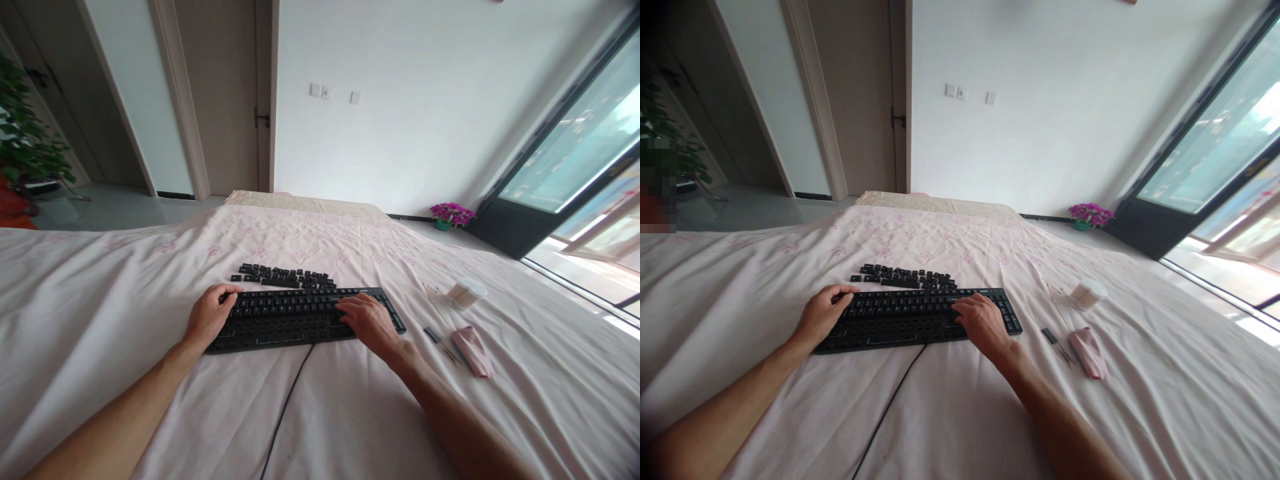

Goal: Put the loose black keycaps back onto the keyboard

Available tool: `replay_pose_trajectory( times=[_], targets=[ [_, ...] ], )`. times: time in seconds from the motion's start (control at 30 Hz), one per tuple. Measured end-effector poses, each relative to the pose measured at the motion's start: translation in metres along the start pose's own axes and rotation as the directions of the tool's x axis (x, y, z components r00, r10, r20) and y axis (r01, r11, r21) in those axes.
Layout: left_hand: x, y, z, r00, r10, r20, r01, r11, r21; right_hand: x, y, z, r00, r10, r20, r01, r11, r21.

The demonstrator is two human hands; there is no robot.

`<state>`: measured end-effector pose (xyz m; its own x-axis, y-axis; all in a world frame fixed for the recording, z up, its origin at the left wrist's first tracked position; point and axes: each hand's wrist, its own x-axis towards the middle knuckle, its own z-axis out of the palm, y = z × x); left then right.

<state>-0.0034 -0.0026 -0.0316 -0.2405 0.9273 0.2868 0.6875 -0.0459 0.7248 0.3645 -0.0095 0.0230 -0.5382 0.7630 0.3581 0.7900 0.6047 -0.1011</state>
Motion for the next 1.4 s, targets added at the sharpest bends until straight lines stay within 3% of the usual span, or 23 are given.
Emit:
replay_pose_trajectory(
  times=[0.87, 1.4],
  targets=[
    [0.000, 0.000, 0.000, 1.000, 0.000, -0.005, 0.000, 1.000, -0.009, -0.003, 0.010, 0.006, 1.000, -0.017, -0.026, 0.019, 0.997, 0.078],
    [-0.001, 0.002, -0.001, 1.000, 0.009, -0.001, -0.009, 1.000, -0.009, -0.009, 0.000, 0.007, 0.999, -0.007, -0.036, 0.004, 0.998, -0.061]
  ],
)
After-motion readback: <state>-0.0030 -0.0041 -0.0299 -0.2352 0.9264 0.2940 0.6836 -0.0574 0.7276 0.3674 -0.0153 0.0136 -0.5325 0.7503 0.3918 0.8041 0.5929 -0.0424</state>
